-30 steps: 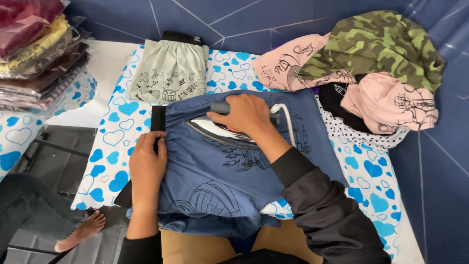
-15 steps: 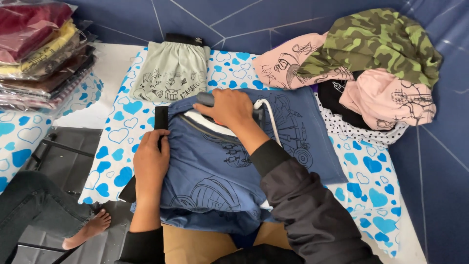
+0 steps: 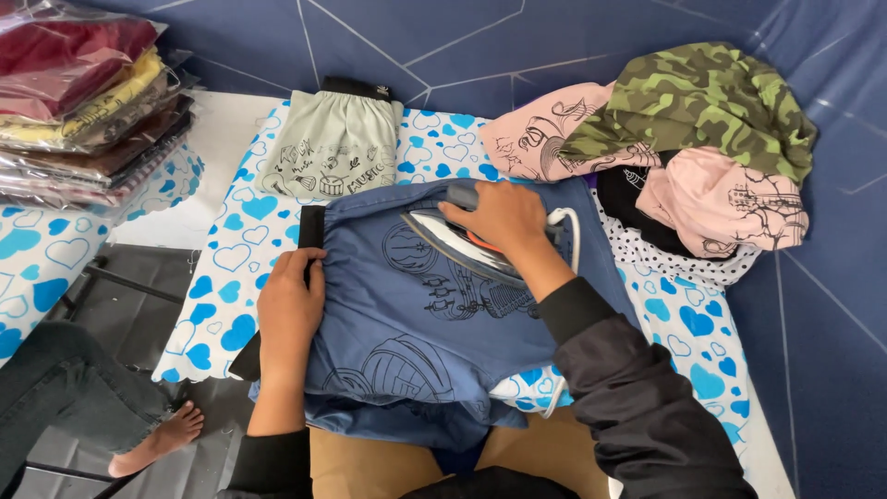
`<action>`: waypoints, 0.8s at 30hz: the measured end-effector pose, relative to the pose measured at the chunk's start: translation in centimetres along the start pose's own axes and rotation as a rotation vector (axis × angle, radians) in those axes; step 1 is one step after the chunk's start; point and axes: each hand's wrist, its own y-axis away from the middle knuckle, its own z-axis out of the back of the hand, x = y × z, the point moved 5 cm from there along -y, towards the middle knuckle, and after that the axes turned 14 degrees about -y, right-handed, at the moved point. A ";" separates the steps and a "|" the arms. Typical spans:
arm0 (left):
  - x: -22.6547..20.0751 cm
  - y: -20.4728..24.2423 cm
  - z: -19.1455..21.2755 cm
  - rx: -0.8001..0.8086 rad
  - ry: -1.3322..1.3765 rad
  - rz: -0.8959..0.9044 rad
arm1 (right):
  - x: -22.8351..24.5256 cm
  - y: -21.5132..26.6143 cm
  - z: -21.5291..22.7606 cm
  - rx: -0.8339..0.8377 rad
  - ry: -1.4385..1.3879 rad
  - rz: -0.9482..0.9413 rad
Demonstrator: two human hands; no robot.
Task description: Ironing a blue garment on an ironing board with a steam iron.
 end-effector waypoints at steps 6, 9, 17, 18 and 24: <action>0.0 -0.1 0.0 -0.012 -0.010 -0.005 | -0.1 3.4 0.8 0.076 -0.015 0.096; 0.0 -0.3 0.2 -0.007 0.026 0.005 | 0.0 4.9 0.1 0.160 0.022 0.190; -0.1 -0.6 1.1 -0.043 0.254 0.059 | 2.2 4.1 -0.6 0.111 0.002 0.210; -0.1 -0.6 1.0 -0.043 0.252 0.058 | 2.7 3.7 -0.9 0.111 0.000 0.210; -0.1 -0.6 0.7 -0.038 0.219 0.049 | 5.6 1.3 -2.0 0.074 -0.047 0.234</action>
